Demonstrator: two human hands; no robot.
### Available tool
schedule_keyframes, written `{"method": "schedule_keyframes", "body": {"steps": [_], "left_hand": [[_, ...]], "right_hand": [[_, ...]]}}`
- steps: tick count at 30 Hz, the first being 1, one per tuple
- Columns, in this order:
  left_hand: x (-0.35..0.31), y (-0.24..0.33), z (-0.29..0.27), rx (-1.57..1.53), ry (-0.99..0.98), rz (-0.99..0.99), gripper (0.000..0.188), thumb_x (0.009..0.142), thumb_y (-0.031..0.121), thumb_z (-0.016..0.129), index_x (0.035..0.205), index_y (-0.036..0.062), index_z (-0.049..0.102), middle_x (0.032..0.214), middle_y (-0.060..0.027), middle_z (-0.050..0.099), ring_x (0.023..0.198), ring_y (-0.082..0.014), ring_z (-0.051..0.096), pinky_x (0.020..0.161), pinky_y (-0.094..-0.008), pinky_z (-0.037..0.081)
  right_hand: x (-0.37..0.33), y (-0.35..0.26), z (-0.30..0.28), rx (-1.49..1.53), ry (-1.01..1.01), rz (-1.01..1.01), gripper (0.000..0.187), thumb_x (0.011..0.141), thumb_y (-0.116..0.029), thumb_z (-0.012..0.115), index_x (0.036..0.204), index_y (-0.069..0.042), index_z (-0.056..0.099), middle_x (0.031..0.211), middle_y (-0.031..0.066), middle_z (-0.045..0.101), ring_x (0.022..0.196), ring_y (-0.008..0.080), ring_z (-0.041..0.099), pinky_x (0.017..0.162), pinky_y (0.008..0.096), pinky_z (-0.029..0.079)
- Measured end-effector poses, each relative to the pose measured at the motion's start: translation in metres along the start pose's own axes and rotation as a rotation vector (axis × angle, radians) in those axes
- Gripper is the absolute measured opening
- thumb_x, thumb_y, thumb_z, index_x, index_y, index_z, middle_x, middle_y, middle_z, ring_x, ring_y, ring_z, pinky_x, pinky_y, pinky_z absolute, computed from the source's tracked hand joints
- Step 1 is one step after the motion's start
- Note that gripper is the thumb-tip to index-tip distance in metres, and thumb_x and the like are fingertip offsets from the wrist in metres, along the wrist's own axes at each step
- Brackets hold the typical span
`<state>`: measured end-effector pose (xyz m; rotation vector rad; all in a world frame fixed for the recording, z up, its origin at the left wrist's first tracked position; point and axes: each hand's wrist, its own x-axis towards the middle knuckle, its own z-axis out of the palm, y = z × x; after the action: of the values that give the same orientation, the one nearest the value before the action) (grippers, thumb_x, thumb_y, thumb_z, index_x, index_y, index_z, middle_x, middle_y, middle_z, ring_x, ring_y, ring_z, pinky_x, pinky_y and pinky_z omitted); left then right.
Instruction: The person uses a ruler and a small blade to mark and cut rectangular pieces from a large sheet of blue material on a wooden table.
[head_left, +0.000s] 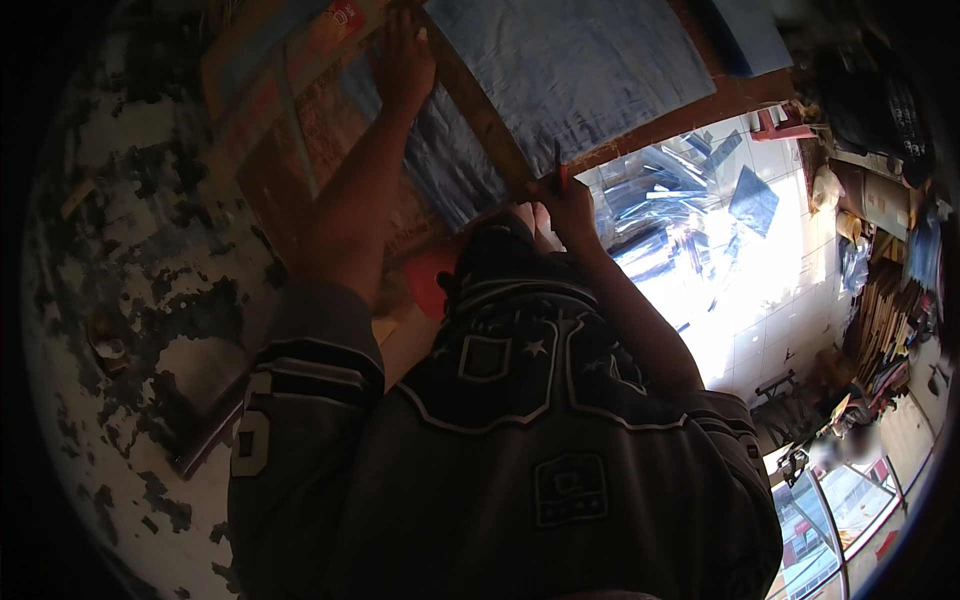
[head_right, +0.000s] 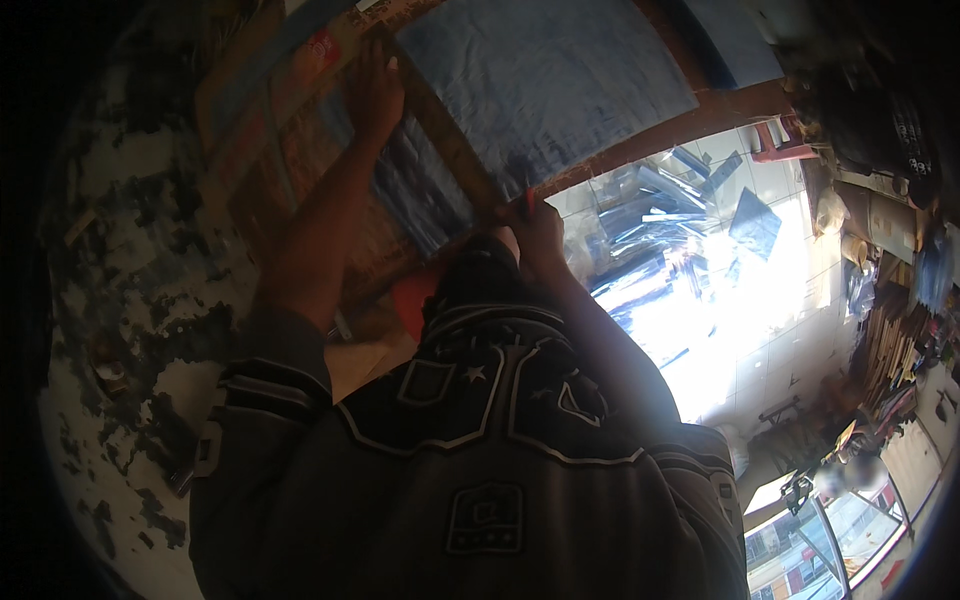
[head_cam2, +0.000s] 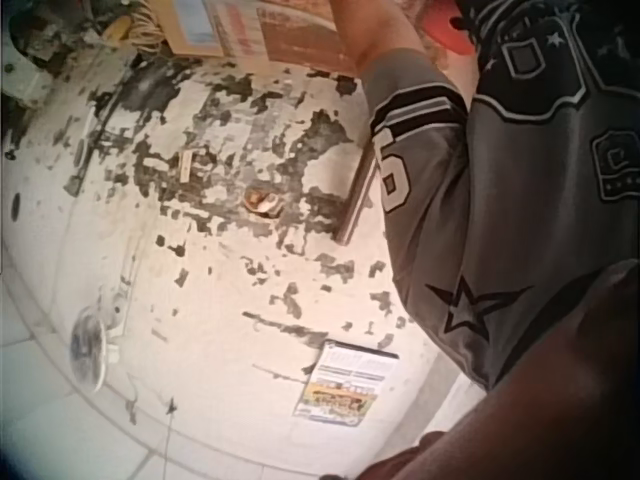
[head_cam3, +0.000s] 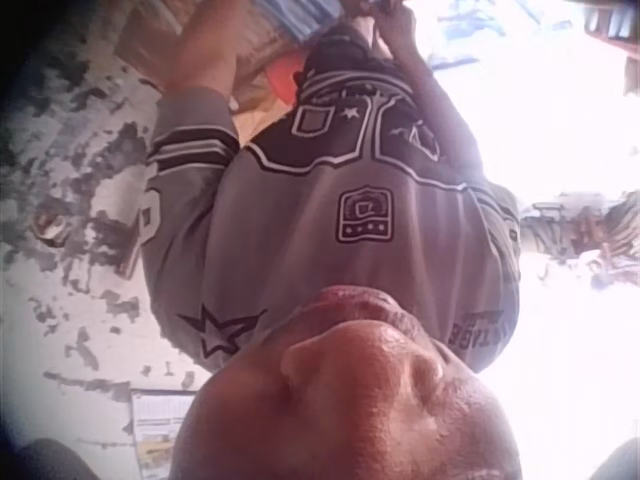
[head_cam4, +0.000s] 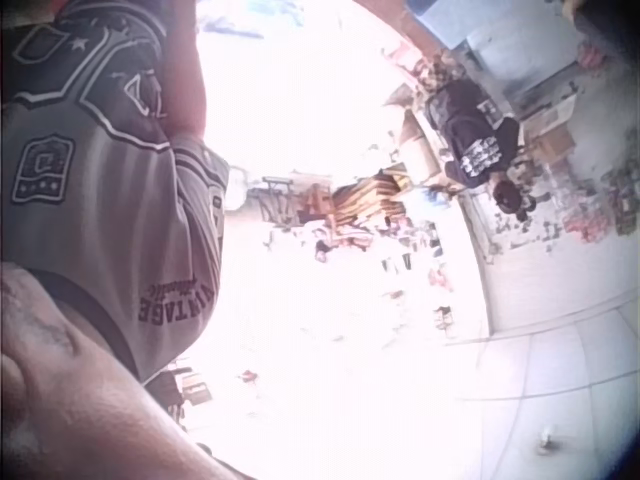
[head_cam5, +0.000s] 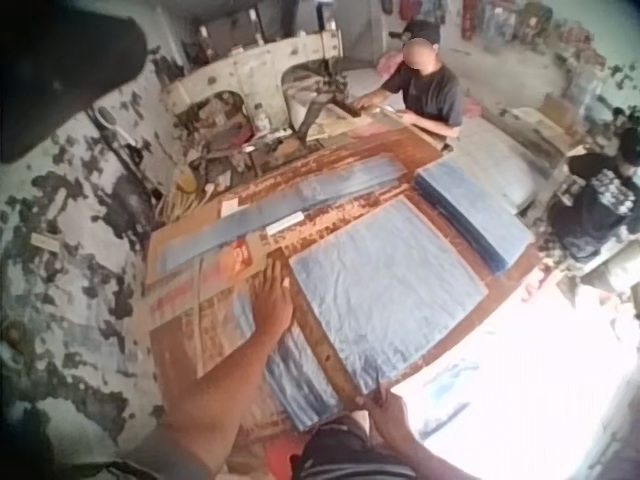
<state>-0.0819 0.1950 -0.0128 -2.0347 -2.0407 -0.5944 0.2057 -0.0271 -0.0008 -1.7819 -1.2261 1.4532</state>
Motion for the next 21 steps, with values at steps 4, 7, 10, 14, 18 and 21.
{"method": "schedule_keyframes", "body": {"steps": [4, 7, 10, 14, 18, 21], "left_hand": [[0.0, 0.007, -0.005, -0.005, 0.05, 0.008, 0.053, 0.108, 0.039, 0.042, 0.154, 0.0127, 0.043, 0.16, -0.0106, 0.042, 0.141, -0.0331, 0.045, 0.12, -0.0574, 0.028], [-0.001, 0.0, -0.002, 0.032, 0.081, 0.017, 0.054, 0.107, 0.04, 0.042, 0.154, 0.0125, 0.043, 0.159, -0.0109, 0.044, 0.14, -0.0337, 0.046, 0.119, -0.057, 0.029], [-0.002, 0.005, -0.008, -0.015, -0.001, -0.039, 0.056, 0.107, 0.037, 0.043, 0.156, 0.0102, 0.04, 0.161, -0.0137, 0.04, 0.145, -0.0364, 0.041, 0.122, -0.0546, 0.025], [-0.001, 0.01, -0.01, -0.055, -0.041, -0.095, 0.056, 0.107, 0.034, 0.043, 0.156, 0.009, 0.04, 0.162, -0.0136, 0.039, 0.146, -0.0354, 0.039, 0.124, -0.0531, 0.023], [0.0, 0.009, -0.007, -0.053, -0.041, -0.121, 0.056, 0.108, 0.035, 0.04, 0.157, 0.0092, 0.039, 0.163, -0.0133, 0.039, 0.147, -0.035, 0.038, 0.124, -0.0528, 0.022], [0.0, 0.008, -0.007, -0.067, -0.078, -0.131, 0.057, 0.108, 0.036, 0.039, 0.158, 0.0096, 0.038, 0.163, -0.0133, 0.038, 0.148, -0.0349, 0.037, 0.124, -0.0526, 0.022]], "right_hand": [[0.001, 0.0, -0.002, 0.025, -0.016, 0.004, 0.03, 0.089, -0.031, 0.078, 0.091, -0.001, 0.074, 0.077, 0.0047, 0.072, 0.069, 0.0108, 0.065, 0.061, 0.03, 0.05], [0.001, -0.003, -0.002, 0.039, -0.042, 0.001, 0.031, 0.089, -0.031, 0.078, 0.091, -0.001, 0.074, 0.077, 0.0044, 0.072, 0.065, 0.0101, 0.063, 0.058, 0.0288, 0.049], [-0.004, -0.012, -0.006, 0.031, -0.05, 0.043, 0.031, 0.09, -0.033, 0.079, 0.091, -0.002, 0.074, 0.075, 0.0036, 0.072, 0.058, 0.0089, 0.06, 0.052, 0.0277, 0.046], [-0.011, -0.028, -0.008, 0.012, -0.015, 0.082, 0.032, 0.089, -0.036, 0.076, 0.089, -0.004, 0.075, 0.072, 0.0075, 0.073, 0.069, 0.0197, 0.072, 0.067, 0.0361, 0.052], [-0.005, -0.019, -0.008, -0.089, 0.036, 0.01, 0.032, 0.09, -0.036, 0.077, 0.09, -0.004, 0.074, 0.071, 0.0061, 0.072, 0.063, 0.0162, 0.066, 0.06, 0.033, 0.049], [-0.003, -0.012, -0.008, -0.048, 0.044, -0.044, 0.035, 0.091, -0.036, 0.079, 0.09, -0.002, 0.072, 0.07, 0.0027, 0.068, 0.049, 0.0079, 0.055, 0.045, 0.0273, 0.042]]}}
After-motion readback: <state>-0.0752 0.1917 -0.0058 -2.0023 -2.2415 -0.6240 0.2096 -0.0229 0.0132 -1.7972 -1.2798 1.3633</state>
